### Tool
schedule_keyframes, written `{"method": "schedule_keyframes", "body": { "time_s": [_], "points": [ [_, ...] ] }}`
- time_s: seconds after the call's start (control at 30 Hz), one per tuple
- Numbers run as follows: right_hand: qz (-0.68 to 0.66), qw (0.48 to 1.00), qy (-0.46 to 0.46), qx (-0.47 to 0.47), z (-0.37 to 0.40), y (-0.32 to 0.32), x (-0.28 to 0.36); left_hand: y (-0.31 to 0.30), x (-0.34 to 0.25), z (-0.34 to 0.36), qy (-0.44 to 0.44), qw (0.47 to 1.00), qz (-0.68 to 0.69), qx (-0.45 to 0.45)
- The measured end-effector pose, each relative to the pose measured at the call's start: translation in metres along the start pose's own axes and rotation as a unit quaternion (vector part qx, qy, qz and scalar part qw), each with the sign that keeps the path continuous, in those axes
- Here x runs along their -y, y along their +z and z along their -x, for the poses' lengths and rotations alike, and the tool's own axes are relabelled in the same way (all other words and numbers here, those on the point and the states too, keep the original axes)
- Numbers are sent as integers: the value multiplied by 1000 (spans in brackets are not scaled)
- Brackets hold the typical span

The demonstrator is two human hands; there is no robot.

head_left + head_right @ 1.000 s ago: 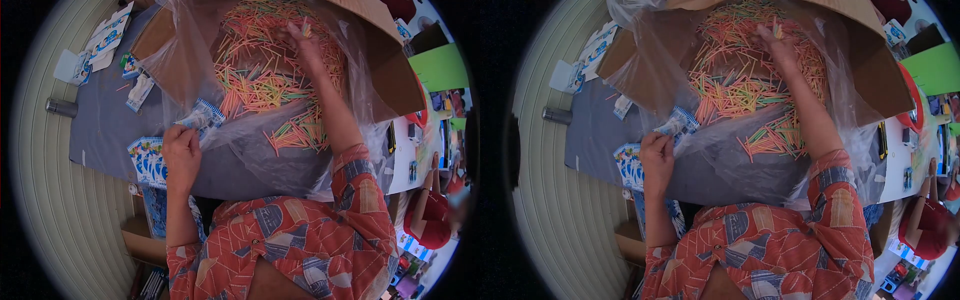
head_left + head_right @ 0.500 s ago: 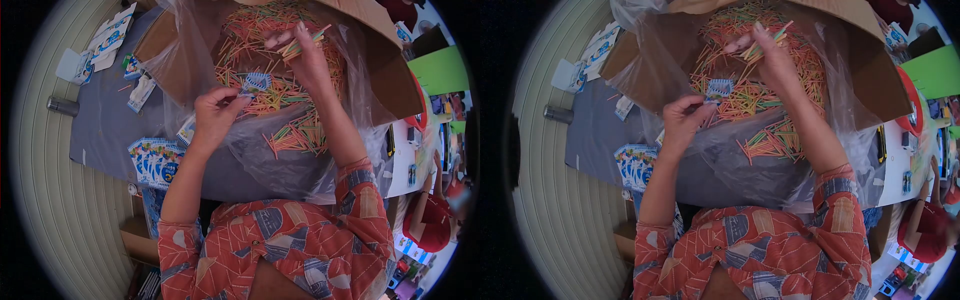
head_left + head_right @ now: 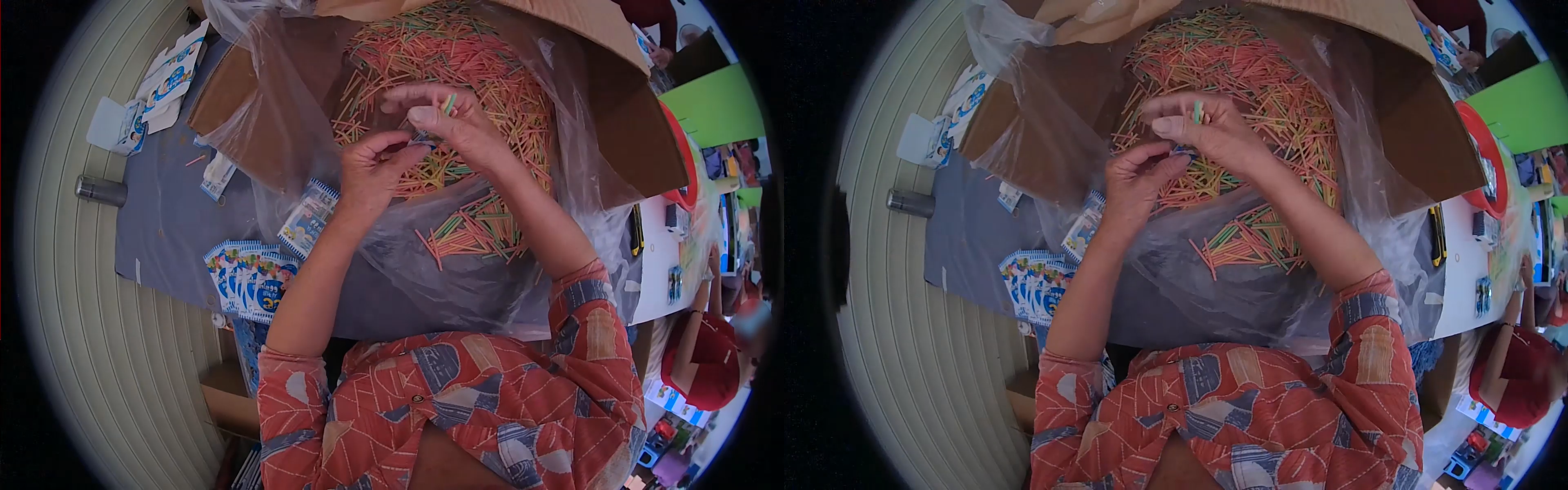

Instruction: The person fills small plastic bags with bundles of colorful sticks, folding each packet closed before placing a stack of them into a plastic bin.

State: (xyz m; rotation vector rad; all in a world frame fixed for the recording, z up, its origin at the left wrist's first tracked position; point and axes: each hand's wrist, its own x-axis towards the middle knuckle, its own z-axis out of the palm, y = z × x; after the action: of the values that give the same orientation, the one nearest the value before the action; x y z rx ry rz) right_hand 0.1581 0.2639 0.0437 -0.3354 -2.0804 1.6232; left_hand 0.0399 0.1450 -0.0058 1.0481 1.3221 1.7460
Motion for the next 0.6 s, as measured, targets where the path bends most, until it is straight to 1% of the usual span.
{"method": "schedule_keyframes", "body": {
  "time_s": [0.07, 0.1, 0.17, 0.2, 0.27, 0.3, 0.37, 0.4, 0.43, 0.47, 0.5, 0.53, 0.57, 0.6],
  "points": [
    [-107, 990, -54, -71, -3, 3, 4, 3, 2, -4, -37, 996, 83, 6],
    [-106, 990, -55, -70, -5, 3, 6, 3, 3, -5, -36, 996, 84, 5],
    [-205, 969, -73, -121, -8, 4, 10, 4, 3, -7, -67, 982, 175, 14],
    [-205, 969, -73, -121, -8, 5, 7, 3, 2, -6, -67, 982, 175, 13],
    [-191, 977, -50, -86, -7, 9, -2, 1, -3, -1, -40, 990, 121, 53],
    [-190, 977, -50, -86, -5, 14, -5, 1, -2, 5, -39, 990, 122, 53],
    [-213, 975, -42, -52, 3, 36, -6, -1, -2, 26, 78, 996, -40, 34],
    [-298, 954, -14, -41, 8, 49, -1, -9, -11, 40, 86, 989, -120, 30],
    [-298, 954, -16, -38, 7, 49, 0, -23, -25, 58, 93, 975, -200, 25],
    [-205, 978, -35, 10, 4, 47, 0, -35, -42, 78, 76, 971, -227, 8],
    [-109, 991, -53, 56, 1, 44, -1, -49, -57, 101, 57, 966, -253, -8],
    [-26, 999, 28, 27, -11, 33, -3, -67, -65, 127, 42, 958, -282, -35],
    [68, 997, 29, -16, -29, 17, -18, -85, -71, 148, 28, 948, -310, -61],
    [163, 985, 29, -57, -48, 2, -33, -105, -73, 164, 29, 948, -311, -61]
  ]
}}
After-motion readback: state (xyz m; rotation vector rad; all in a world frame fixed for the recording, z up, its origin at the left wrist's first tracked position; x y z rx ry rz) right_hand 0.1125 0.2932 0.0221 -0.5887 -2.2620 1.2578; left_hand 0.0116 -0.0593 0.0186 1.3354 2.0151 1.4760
